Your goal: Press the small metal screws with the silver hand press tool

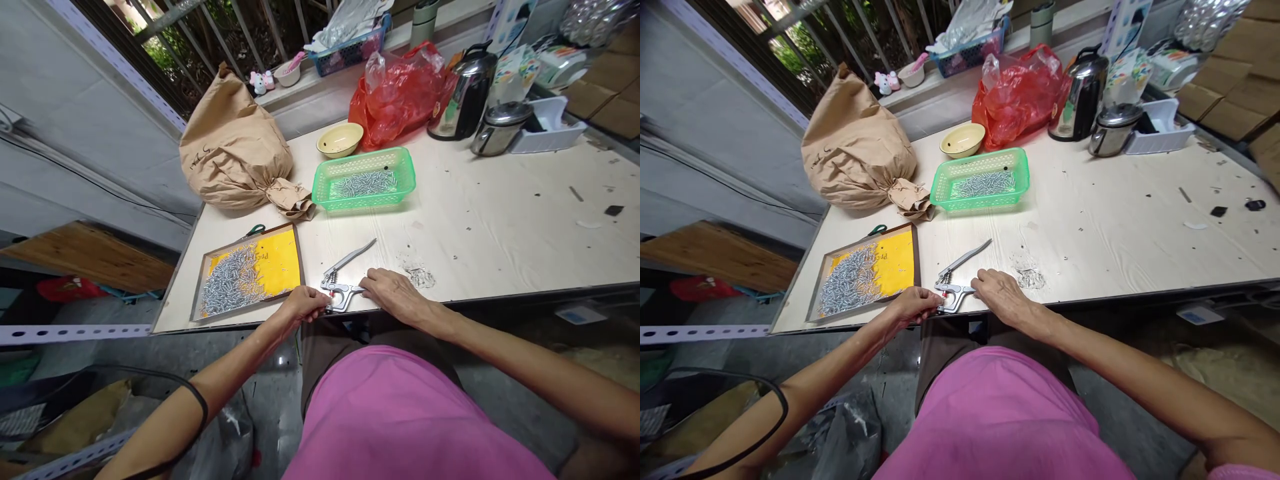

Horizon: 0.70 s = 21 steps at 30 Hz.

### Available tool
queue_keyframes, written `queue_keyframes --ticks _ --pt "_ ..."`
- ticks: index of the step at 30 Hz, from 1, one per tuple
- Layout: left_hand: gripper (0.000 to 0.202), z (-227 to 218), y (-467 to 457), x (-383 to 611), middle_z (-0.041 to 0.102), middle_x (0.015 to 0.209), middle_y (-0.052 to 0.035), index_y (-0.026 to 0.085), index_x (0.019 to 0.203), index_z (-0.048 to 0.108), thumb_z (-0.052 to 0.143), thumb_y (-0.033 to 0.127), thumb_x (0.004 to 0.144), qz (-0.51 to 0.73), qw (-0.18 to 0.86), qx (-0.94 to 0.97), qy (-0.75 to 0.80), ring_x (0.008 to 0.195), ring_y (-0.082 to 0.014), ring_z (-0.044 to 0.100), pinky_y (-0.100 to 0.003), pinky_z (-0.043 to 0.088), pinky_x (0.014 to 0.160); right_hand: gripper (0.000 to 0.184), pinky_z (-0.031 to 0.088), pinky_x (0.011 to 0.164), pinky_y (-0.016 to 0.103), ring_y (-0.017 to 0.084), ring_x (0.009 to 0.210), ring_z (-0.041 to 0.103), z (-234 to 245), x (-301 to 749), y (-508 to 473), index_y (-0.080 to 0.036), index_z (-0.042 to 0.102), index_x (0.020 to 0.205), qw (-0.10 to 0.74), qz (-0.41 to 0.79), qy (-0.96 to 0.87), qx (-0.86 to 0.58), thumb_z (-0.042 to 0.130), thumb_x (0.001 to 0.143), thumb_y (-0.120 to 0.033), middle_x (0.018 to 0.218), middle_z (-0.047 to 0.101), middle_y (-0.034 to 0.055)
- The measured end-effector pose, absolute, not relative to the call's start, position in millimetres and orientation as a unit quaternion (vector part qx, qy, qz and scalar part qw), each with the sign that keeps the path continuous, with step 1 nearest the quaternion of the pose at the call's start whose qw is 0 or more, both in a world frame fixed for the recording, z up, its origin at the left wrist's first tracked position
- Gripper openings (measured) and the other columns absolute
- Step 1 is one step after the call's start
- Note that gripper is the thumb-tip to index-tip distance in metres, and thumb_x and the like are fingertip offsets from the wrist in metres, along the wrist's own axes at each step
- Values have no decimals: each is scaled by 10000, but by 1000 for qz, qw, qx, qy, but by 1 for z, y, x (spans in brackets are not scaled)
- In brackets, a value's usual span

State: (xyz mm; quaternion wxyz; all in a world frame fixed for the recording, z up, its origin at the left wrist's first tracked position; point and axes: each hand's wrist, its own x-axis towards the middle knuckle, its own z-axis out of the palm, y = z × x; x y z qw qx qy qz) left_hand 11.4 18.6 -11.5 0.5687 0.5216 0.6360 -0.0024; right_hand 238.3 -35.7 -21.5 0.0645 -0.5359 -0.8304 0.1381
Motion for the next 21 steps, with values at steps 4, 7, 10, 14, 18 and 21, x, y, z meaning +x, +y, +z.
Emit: queue_keyframes --ticks 4,7,10,14,18,21 --pt "333 -11 19 10 475 444 64 149 589 553 701 446 618 -9 570 530 627 362 -43 372 -185 261 366 406 398 871 371 276 1125 472 -20 248 -27 -176 561 1169 94 120 -839 -522 593 847 -422 1252 505 150" --pt "320 -9 19 12 477 447 64 148 601 555 702 430 632 -12 568 528 631 361 -42 374 -181 263 364 856 279 1021 503 380 1334 233 -22 253 -13 -143 388 1369 78 97 -842 -524 711 687 -547 1462 272 211" --pt "310 -7 19 14 477 444 64 145 603 555 703 415 640 -17 566 523 637 359 -43 379 -179 267 363 935 219 1044 548 394 1344 208 -22 254 1 -135 370 1383 34 105 -855 -507 719 642 -586 1441 314 214" --pt "321 -6 20 15 480 451 63 144 593 554 715 419 628 -21 566 524 636 369 -43 389 -176 276 367 912 255 1006 549 380 1208 376 -19 252 8 -129 407 1347 36 102 -860 -499 708 630 -606 1301 460 201" --pt "339 -7 19 14 480 458 62 143 600 562 721 442 614 -14 569 527 631 368 -41 388 -172 276 361 845 291 967 512 342 1093 438 -18 250 6 -103 425 1312 58 108 -857 -501 698 665 -572 1188 518 182" --pt "359 -10 18 13 484 469 59 143 603 561 722 464 605 -7 570 526 631 366 -43 390 -175 274 357 795 303 945 482 327 1077 433 -19 251 4 -98 436 1290 71 113 -852 -507 695 685 -545 1174 520 171"
